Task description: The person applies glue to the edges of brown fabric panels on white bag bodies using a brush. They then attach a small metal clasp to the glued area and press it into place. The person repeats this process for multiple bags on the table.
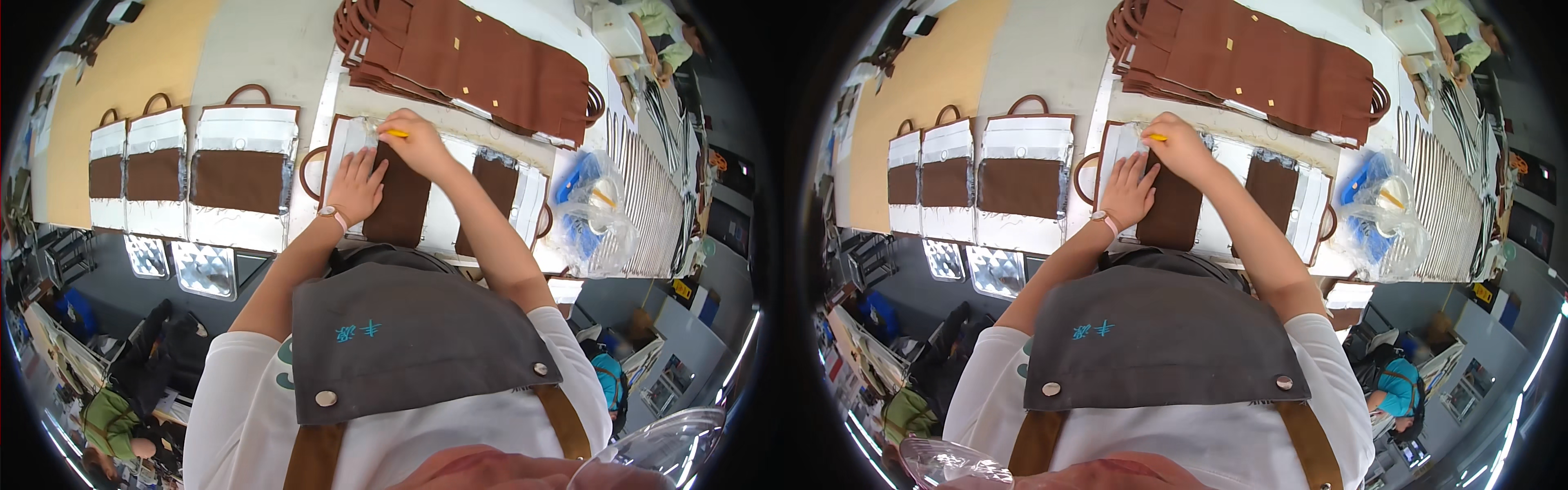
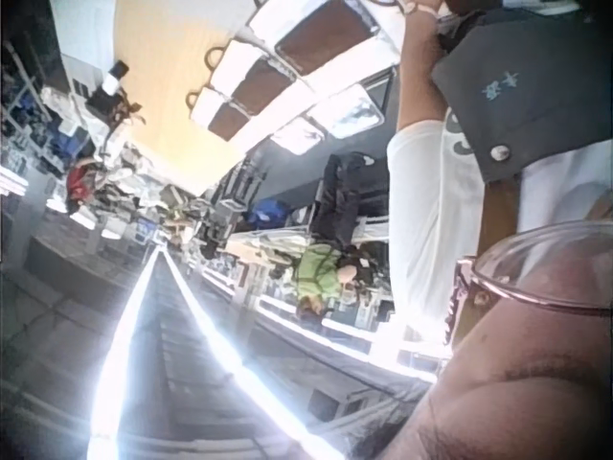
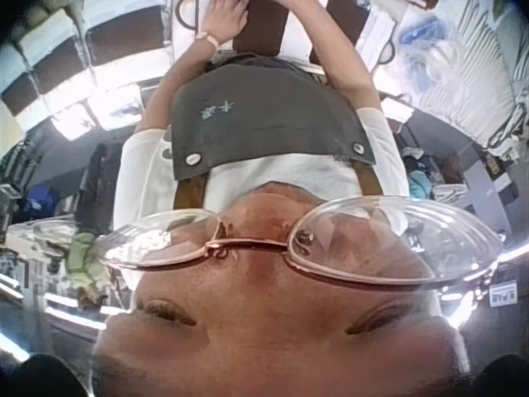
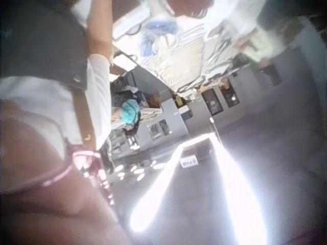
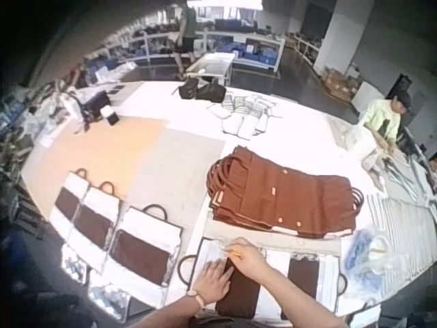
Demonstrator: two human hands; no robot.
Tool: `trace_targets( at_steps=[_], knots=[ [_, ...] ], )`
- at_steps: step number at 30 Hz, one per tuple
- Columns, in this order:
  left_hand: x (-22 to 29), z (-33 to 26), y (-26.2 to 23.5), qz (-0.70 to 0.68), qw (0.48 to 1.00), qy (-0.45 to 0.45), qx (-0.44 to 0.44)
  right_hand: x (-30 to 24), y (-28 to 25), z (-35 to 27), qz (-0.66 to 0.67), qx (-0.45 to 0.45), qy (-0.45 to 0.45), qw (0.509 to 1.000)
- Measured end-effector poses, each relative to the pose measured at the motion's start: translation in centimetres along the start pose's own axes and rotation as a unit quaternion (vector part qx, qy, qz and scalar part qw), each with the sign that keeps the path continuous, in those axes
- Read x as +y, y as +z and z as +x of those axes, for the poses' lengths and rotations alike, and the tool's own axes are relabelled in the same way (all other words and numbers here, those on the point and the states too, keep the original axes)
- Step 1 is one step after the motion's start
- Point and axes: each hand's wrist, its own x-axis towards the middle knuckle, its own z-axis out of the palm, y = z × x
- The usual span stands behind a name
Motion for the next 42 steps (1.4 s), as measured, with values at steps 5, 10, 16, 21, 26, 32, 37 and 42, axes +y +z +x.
trace_targets(
  at_steps=[5,10,16,21,26,32,37,42],
  knots=[
    [0.0,0.1,-0.2,-0.009,1.0,-0.004,0.0,0.2,2.6,1.3,0.016,0.028,-0.016,0.999],
    [0.1,0.0,0.1,-0.015,1.0,-0.01,0.006,-1.0,1.0,-0.4,0.031,0.084,0.002,0.996],
    [0.7,1.2,-1.9,-0.109,0.994,-0.019,0.014,2.2,3.5,0.4,-0.046,0.065,-0.058,0.995],
    [-0.5,-0.3,-1.4,-0.082,0.993,-0.018,0.086,1.2,1.1,-1.8,-0.032,0.092,-0.093,0.991],
    [-2.1,-2.8,-4.7,0.131,0.974,-0.124,0.138,3.8,-2.7,-6.7,-0.104,0.072,-0.032,0.991],
    [-4.7,-2.2,-4.3,0.155,0.976,-0.136,0.073,1.4,-6.0,-9.0,-0.156,0.156,-0.007,0.975],
    [-5.2,-1.8,-4.0,0.129,0.966,-0.222,0.022,-5.6,-4.1,-8.9,-0.105,0.123,-0.011,0.987],
    [-2.4,-0.9,-8.3,-0.096,0.959,-0.234,0.127,-5.0,-1.5,-9.8,-0.003,0.144,-0.009,0.99]
  ],
)
